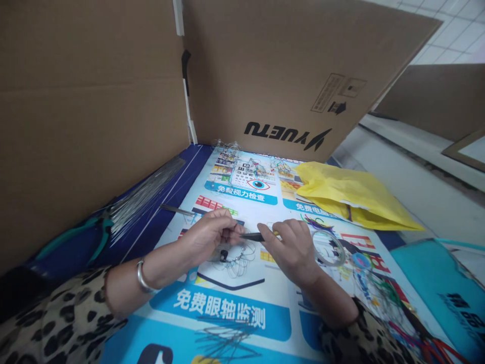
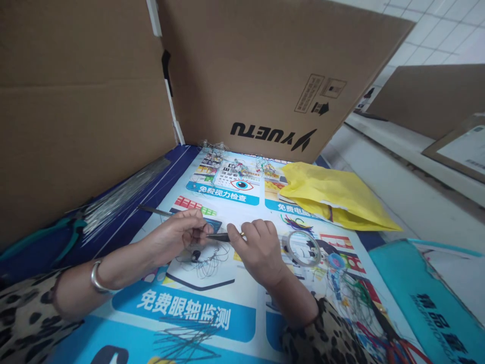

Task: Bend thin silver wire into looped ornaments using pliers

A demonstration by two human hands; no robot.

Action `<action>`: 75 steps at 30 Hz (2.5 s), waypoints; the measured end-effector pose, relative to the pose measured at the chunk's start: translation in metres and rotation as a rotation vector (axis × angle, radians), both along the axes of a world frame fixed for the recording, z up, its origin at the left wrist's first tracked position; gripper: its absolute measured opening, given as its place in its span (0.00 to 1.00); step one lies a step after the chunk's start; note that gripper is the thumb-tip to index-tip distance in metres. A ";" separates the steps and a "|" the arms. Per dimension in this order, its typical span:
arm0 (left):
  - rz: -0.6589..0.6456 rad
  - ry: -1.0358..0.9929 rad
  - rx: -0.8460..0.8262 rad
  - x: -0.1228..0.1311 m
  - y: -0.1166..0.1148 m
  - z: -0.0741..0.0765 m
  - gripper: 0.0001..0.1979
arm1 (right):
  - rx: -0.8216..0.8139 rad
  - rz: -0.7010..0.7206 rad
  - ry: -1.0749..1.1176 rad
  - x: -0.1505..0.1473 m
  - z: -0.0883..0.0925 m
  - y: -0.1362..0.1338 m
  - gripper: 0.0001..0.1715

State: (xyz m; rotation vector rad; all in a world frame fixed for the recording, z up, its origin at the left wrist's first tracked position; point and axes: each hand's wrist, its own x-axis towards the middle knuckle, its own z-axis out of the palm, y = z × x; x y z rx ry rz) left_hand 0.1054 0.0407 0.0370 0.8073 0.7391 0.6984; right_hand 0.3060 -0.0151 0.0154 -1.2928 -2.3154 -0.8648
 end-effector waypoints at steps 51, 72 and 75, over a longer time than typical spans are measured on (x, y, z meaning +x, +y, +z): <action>0.128 0.164 0.203 -0.005 0.017 -0.014 0.06 | -0.063 0.035 0.010 -0.011 0.004 0.000 0.13; 0.125 0.137 0.103 0.003 0.000 -0.020 0.09 | 0.072 0.145 -0.143 -0.026 0.014 -0.008 0.12; 0.119 0.164 0.134 0.003 0.000 -0.020 0.10 | 0.049 0.118 -0.141 -0.027 0.013 -0.007 0.11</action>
